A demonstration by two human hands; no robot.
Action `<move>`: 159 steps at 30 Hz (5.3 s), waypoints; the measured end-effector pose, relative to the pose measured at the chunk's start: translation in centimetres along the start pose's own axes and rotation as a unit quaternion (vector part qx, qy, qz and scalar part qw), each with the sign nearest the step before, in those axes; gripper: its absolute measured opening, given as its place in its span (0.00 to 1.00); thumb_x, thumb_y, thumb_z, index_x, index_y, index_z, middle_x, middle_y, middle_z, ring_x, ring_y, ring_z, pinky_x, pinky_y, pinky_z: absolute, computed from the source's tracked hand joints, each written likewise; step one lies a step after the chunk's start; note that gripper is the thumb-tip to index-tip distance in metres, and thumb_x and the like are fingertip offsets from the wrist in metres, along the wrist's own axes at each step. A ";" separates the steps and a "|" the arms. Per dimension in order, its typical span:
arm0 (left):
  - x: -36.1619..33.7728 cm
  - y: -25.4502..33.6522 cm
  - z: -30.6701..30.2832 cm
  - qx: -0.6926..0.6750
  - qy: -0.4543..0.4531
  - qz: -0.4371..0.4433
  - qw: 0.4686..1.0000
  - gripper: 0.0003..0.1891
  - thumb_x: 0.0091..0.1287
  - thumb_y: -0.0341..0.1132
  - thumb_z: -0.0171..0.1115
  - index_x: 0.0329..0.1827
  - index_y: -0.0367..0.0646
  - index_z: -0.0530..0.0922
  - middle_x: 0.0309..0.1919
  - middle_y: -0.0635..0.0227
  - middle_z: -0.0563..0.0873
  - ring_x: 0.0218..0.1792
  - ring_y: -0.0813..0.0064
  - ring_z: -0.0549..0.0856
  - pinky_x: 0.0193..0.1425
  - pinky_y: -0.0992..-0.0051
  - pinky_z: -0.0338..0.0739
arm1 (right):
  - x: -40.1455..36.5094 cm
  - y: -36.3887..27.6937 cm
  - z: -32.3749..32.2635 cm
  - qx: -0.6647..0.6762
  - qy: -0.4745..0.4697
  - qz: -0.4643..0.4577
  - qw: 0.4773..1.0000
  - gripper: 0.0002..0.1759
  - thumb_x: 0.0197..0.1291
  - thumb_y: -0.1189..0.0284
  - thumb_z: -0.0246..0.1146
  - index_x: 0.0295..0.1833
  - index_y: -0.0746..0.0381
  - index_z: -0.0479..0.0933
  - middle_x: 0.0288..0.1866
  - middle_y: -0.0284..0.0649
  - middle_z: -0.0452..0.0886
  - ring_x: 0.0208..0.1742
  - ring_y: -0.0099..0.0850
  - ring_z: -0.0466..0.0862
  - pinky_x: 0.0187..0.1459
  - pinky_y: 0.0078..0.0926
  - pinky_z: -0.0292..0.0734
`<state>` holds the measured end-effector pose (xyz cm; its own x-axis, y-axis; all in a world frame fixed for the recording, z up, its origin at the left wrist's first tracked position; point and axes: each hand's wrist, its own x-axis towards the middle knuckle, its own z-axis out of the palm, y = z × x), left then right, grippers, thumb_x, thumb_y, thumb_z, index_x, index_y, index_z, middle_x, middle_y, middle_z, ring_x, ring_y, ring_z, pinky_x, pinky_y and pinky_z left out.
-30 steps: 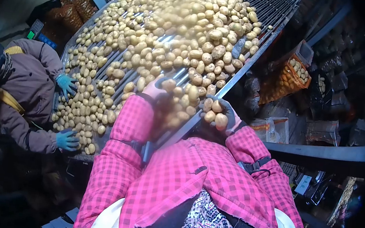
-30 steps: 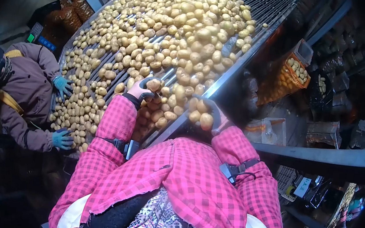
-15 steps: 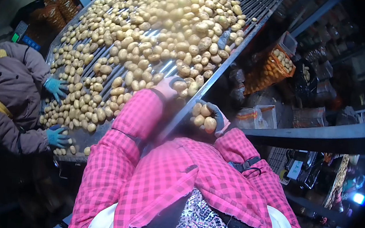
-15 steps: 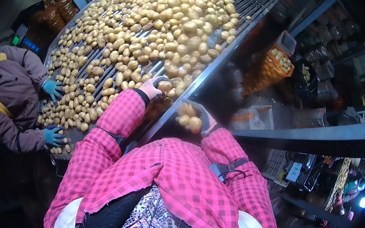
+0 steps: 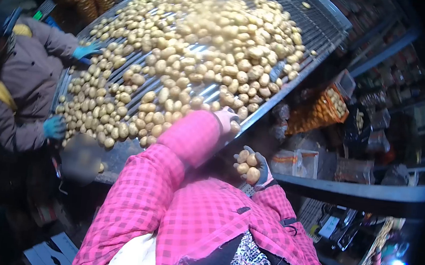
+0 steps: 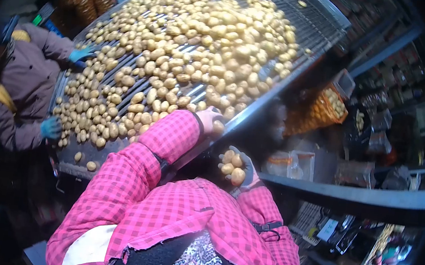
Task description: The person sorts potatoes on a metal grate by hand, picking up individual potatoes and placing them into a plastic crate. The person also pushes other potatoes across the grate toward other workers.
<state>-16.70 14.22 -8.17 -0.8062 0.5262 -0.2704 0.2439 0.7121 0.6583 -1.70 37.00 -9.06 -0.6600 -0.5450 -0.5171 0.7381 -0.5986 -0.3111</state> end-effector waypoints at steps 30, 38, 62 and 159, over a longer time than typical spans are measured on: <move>-55.6 -11.1 16.5 -0.555 0.708 -0.302 0.317 0.19 0.64 0.33 0.68 0.58 0.41 0.78 0.53 0.66 0.84 0.43 0.74 0.85 0.40 0.79 0.78 | 19.3 10.1 21.2 -0.351 -0.140 0.214 0.901 0.26 0.71 0.57 0.53 0.69 0.58 0.67 0.60 0.46 0.78 0.52 0.37 0.83 0.48 0.37 0.81; -66.9 -14.0 31.1 -0.527 0.773 -0.332 0.120 0.17 0.62 0.30 0.61 0.56 0.43 0.77 0.50 0.57 0.83 0.45 0.61 0.83 0.51 0.60 0.80 | 11.3 27.0 34.2 -0.563 -0.549 0.239 0.570 0.36 0.71 0.47 0.52 0.73 0.61 0.61 0.64 0.49 0.75 0.62 0.42 0.78 0.64 0.44 0.72; -23.0 -12.4 -0.8 0.060 0.394 -0.219 0.891 0.34 0.57 0.42 0.67 0.67 0.42 0.70 0.67 0.48 0.70 0.68 0.48 0.67 0.74 0.57 0.60 | 13.3 0.5 7.8 -0.884 0.059 -0.321 0.335 0.33 0.54 0.62 0.65 0.66 0.62 0.70 0.65 0.51 0.73 0.63 0.51 0.74 0.64 0.44 0.70; -21.5 -7.1 -3.5 -0.749 0.250 -0.223 0.572 0.20 0.76 0.40 0.47 0.67 0.43 0.69 0.53 0.62 0.78 0.46 0.71 0.80 0.42 0.79 0.79 | 25.4 -3.5 18.7 -0.828 -0.066 -0.074 0.552 0.24 0.50 0.63 0.71 0.52 0.63 0.80 0.43 0.45 0.86 0.43 0.37 0.85 0.46 0.34 0.80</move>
<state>-2.98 -3.80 -4.55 -0.7526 -0.0187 -0.6583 -0.4791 -0.6703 0.5667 -23.69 14.32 -6.22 -0.6540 -0.6651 -0.3606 -0.2803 0.6557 -0.7010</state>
